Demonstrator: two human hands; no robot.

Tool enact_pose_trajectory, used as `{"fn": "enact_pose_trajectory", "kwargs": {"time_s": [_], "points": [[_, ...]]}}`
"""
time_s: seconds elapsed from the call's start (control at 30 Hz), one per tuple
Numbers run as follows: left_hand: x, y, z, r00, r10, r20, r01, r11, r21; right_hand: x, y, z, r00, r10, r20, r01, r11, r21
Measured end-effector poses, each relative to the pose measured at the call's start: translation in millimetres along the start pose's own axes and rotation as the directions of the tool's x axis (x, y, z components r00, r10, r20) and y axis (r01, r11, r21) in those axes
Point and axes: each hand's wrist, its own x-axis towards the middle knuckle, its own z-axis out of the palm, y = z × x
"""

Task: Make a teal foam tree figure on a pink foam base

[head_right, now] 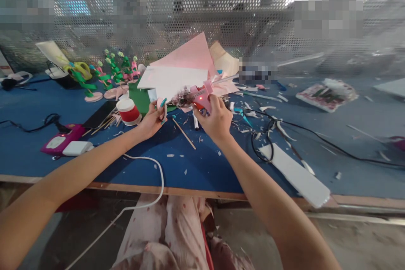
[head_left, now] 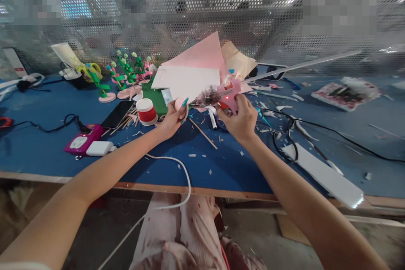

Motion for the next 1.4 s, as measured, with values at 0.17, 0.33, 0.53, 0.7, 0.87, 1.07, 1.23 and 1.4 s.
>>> {"fn": "enact_pose_trajectory", "kwargs": {"time_s": [0.17, 0.33, 0.53, 0.7, 0.87, 1.07, 1.23, 1.4], "points": [[-0.8, -0.3, 0.7, 0.999, -0.001, -0.032, 0.001, 1.0, -0.013, -1.5, -2.2, -0.7, 0.999, -0.028, 0.017, 0.028, 0.999, -0.026], [-1.7, 0.0, 1.5, 0.999, 0.01, -0.036, -0.011, 1.0, -0.023, -2.0, -5.0, -3.0, 0.999, -0.031, 0.024, 0.032, 0.997, -0.064], [-0.5, -0.8, 0.5, 0.999, 0.033, -0.026, -0.034, 0.999, -0.039, -2.2, -5.6, -4.9, 0.999, -0.029, 0.029, 0.032, 0.995, -0.09], [0.2, -1.3, 0.0, 0.998, 0.045, -0.036, -0.047, 0.998, -0.049, -3.3, -7.1, -5.8, 0.998, -0.045, 0.035, 0.048, 0.993, -0.109], [0.0, -1.2, 1.0, 0.998, 0.038, -0.059, -0.041, 0.997, -0.06, -3.1, -8.1, -6.3, 0.998, -0.042, 0.049, 0.047, 0.992, -0.117], [-1.1, -0.4, 1.8, 0.997, 0.041, -0.062, -0.046, 0.996, -0.073, -3.1, -8.1, -7.1, 0.997, -0.059, 0.044, 0.064, 0.99, -0.124], [-1.8, 0.6, 3.5, 0.995, 0.047, -0.093, -0.055, 0.995, -0.083, -3.2, -8.2, -7.8, 0.996, -0.078, 0.046, 0.083, 0.99, -0.111], [0.2, -0.8, 2.0, 0.994, 0.06, -0.096, -0.07, 0.992, -0.106, -3.3, -6.4, -7.2, 0.994, -0.093, 0.053, 0.097, 0.991, -0.094]]}}
